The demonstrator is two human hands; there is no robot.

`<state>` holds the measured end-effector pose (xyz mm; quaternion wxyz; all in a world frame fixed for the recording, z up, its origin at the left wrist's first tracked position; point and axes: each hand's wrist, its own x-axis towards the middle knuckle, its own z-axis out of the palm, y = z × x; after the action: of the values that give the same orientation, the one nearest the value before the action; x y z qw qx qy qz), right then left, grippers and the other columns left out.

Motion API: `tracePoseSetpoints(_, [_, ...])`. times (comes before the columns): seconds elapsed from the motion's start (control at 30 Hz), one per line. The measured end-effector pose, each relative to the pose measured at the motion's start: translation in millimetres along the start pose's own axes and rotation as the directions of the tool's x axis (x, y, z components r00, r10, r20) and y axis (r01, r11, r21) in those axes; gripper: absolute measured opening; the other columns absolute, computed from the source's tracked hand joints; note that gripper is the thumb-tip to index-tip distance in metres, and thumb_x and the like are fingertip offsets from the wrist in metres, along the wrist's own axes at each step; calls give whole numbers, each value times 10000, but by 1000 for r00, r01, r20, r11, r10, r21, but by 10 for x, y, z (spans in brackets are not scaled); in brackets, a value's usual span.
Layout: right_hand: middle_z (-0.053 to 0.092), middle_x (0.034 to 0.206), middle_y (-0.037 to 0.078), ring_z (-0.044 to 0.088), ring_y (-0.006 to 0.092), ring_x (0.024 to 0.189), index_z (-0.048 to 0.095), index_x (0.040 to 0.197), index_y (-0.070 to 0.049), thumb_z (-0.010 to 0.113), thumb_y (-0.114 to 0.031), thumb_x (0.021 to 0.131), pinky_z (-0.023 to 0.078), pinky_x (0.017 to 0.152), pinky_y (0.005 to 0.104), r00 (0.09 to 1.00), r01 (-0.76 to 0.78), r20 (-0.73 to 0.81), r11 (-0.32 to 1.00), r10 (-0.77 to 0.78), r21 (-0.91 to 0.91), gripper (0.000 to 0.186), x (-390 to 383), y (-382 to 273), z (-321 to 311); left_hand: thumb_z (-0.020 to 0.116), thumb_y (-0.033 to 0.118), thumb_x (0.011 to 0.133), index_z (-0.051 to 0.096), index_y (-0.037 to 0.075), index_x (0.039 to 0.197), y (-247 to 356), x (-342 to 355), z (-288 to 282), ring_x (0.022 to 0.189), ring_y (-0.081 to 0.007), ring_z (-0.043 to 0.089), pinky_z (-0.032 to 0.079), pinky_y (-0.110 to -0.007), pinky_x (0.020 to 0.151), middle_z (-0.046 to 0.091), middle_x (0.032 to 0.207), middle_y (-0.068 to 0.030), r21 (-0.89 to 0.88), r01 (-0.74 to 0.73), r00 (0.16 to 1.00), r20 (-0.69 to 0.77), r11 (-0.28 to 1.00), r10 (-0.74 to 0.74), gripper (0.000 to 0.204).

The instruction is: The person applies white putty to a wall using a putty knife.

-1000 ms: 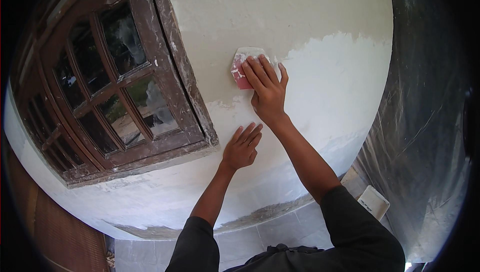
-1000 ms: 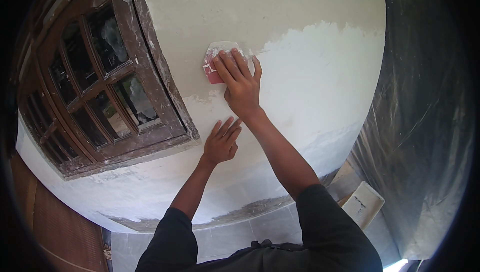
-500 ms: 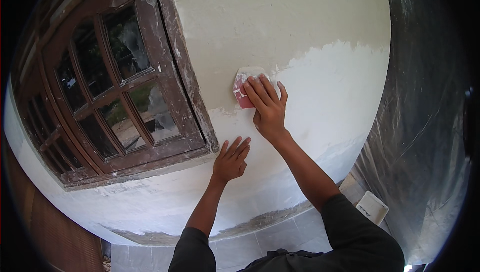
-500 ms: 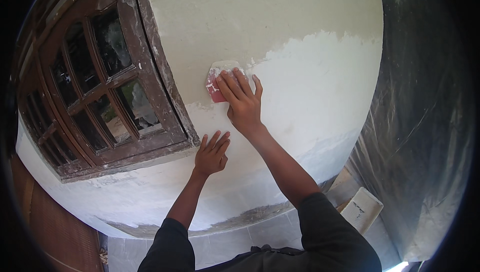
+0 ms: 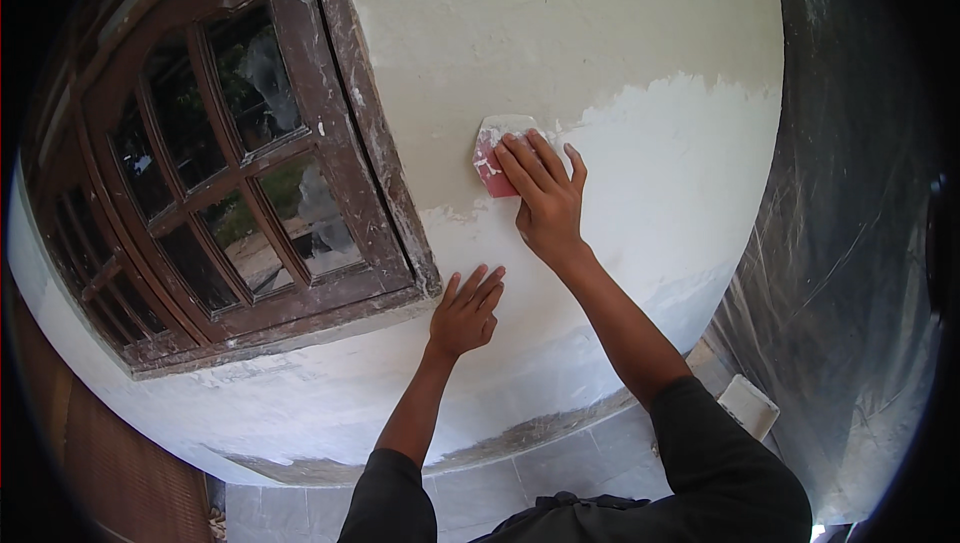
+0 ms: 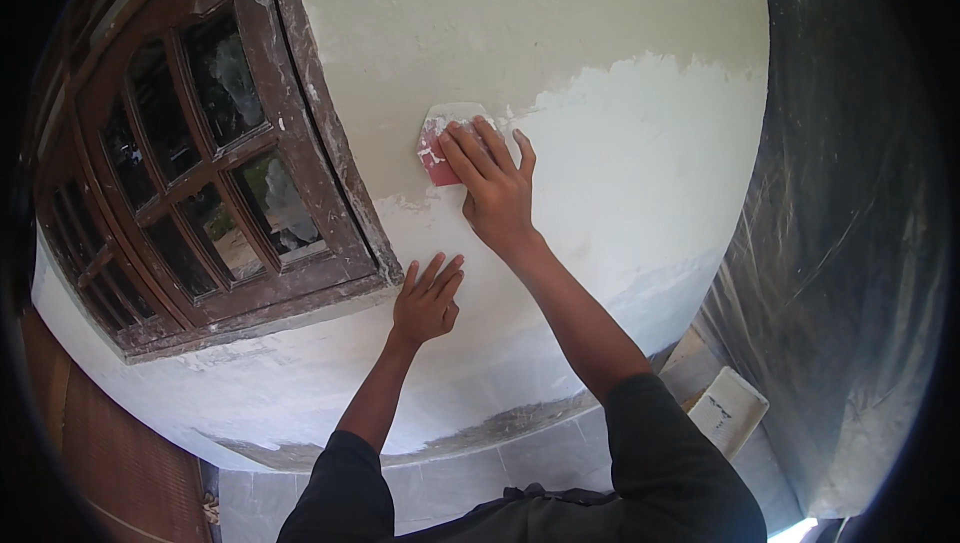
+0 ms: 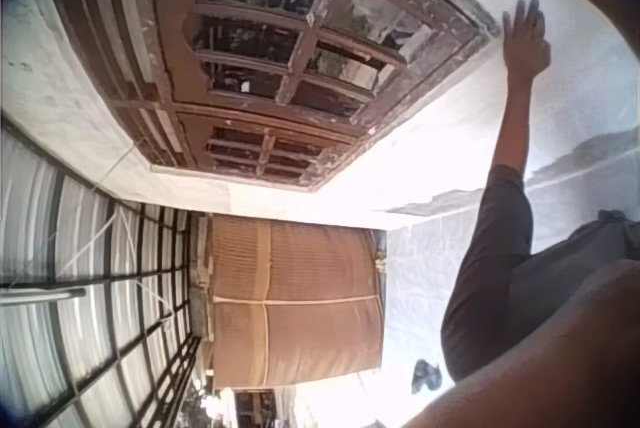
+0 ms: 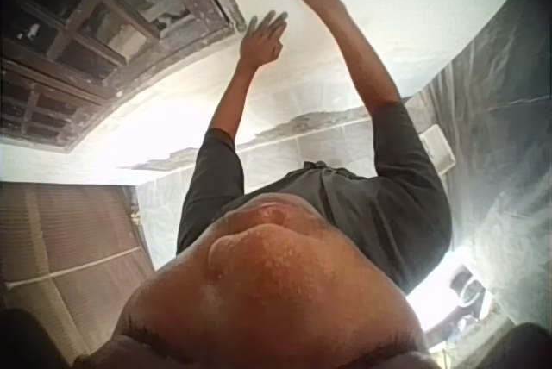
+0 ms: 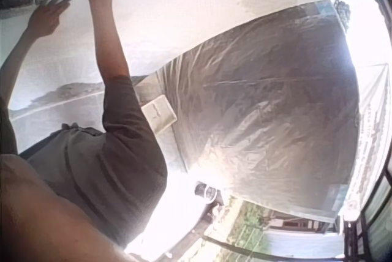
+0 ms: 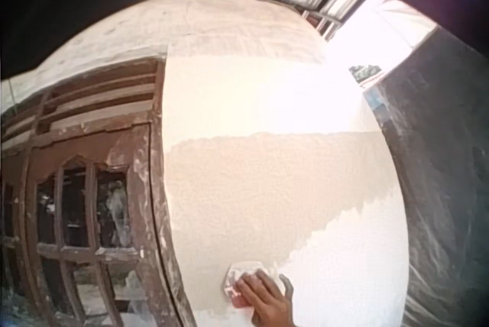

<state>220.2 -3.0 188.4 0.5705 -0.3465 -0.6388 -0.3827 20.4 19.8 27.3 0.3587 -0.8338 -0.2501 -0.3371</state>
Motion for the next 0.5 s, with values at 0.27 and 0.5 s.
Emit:
tracePoseSetpoints(0.27, [714,1252,-12,617,219,1255,727,1220,-179,632,60,808,215,1173,533,979,54,191,992,-75,114,485,-919,-243,-338,573,181,816,664,118,1225,-56,-153,123,1431,-228,464,246,-531,1211,582,1480,8,-81,58,998,-10,995,-59,424])
tracePoseSetpoints(0.5, [673,1325,-62,577,197,1297,692,1259,-230,667,70,790,275,1147,531,963,265,71,961,-260,-75,557,420,204,-202,566,173,838,644,112,1257,-29,-39,-9,1474,-206,404,229,-493,1220,514,1546,23,-33,10,1000,9,999,-10,431])
